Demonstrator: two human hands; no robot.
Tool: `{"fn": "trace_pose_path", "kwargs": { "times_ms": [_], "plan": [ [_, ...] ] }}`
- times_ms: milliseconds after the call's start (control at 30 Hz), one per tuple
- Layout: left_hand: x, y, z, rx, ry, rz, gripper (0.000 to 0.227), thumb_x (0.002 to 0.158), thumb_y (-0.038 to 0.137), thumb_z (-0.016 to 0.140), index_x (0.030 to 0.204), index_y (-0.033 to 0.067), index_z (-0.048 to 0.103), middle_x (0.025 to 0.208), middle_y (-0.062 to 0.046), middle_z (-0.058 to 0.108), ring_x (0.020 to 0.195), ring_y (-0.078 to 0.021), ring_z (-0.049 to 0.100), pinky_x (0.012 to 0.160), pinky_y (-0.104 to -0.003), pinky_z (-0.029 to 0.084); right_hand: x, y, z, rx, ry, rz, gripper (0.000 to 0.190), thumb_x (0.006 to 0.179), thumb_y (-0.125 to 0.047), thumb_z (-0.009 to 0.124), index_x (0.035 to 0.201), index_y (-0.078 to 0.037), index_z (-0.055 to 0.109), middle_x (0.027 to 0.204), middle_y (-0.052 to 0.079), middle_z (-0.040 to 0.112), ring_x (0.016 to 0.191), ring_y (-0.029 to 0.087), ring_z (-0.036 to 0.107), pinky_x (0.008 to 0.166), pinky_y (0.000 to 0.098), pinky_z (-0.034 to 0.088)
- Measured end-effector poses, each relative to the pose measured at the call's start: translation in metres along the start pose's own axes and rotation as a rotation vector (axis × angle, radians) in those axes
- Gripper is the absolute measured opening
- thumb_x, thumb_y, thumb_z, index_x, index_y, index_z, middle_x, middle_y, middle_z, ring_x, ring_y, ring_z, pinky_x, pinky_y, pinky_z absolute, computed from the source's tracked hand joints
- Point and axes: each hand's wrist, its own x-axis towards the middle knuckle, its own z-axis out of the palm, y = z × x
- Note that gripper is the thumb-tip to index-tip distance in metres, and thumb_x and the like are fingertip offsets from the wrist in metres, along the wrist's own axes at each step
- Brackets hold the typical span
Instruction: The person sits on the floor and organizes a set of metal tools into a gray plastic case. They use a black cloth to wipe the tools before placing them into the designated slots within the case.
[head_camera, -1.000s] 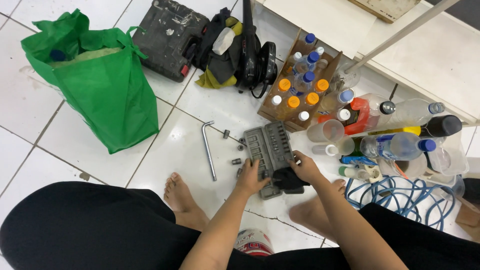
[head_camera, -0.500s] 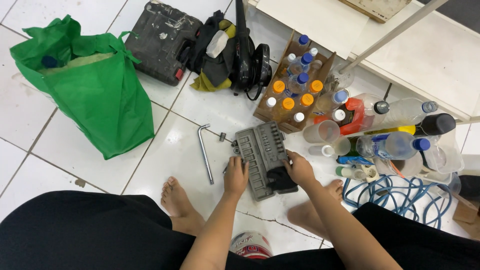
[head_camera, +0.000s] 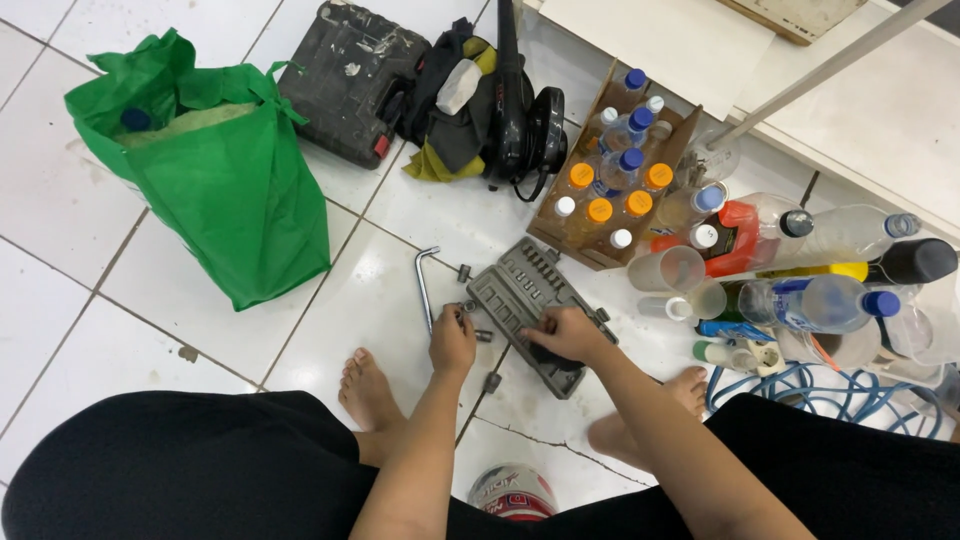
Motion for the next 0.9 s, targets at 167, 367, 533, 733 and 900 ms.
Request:
{"fn": "trace_pose_path", "kwargs": {
  "times_ms": [167, 367, 533, 733, 900],
  "plan": [
    [-0.005, 0.002, -0.008, 0.038, -0.002, -0.02, 0.015, 0.103, 0.02, 0.053, 0.116, 0.0126, 0.053, 0.112, -0.008, 0.063, 0.112, -0.0246, 0.064, 0.085, -0.036, 0.063, -0.005, -0.003, 0.021, -0.337, -0.227, -0.045, 0.075, 0.077, -0.048, 0.083, 0.136, -0.012, 0.052, 0.127, 0.019, 0.062, 0.11, 0.034, 0.07, 0.093, 0.0453, 0.062],
    [-0.008, -0.004, -0.009, -0.003, 0.026, 0.0, 0.017, 0.102, 0.014, 0.057, 0.118, 0.009, 0.058, 0.115, -0.011, 0.059, 0.114, -0.0264, 0.063, 0.089, -0.036, 0.062, -0.016, -0.01, 0.027, -0.552, -0.325, -0.113, 0.052, 0.097, -0.029, 0.066, 0.143, -0.015, 0.047, 0.141, 0.018, 0.05, 0.113, 0.036, 0.068, 0.095, 0.0452, 0.061],
    [0.003, -0.018, -0.004, -0.139, 0.074, -0.023, 0.022, 0.109, 0.025, 0.051, 0.116, 0.0069, 0.061, 0.1, -0.012, 0.065, 0.101, -0.0264, 0.068, 0.086, -0.04, 0.061, -0.003, -0.008, 0.001, -0.093, -0.158, -0.025, 0.032, 0.098, -0.028, 0.065, 0.121, -0.005, 0.064, 0.11, 0.022, 0.073, 0.105, 0.036, 0.072, 0.091, 0.0443, 0.063],
    [0.006, -0.017, -0.015, 0.103, -0.013, -0.011, 0.036, 0.108, 0.049, 0.042, 0.107, 0.0199, 0.064, 0.084, 0.003, 0.072, 0.088, -0.0174, 0.071, 0.09, -0.045, 0.048, 0.016, -0.028, -0.049, 0.293, 0.06, 0.214, 0.037, 0.103, -0.047, 0.054, 0.104, -0.018, 0.077, 0.104, 0.01, 0.076, 0.103, 0.026, 0.07, 0.091, 0.0439, 0.056],
    [-0.011, 0.013, -0.041, -0.094, 0.03, -0.071, 0.048, 0.111, 0.052, 0.037, 0.121, 0.0133, 0.064, 0.103, -0.006, 0.077, 0.105, -0.0234, 0.069, 0.099, -0.047, 0.037, -0.024, -0.105, -0.088, 0.999, -0.054, 0.606, 0.037, 0.1, -0.045, 0.057, 0.124, -0.017, 0.063, 0.146, 0.02, 0.053, 0.138, 0.033, 0.05, 0.112, 0.0539, 0.041]
  ]
}}
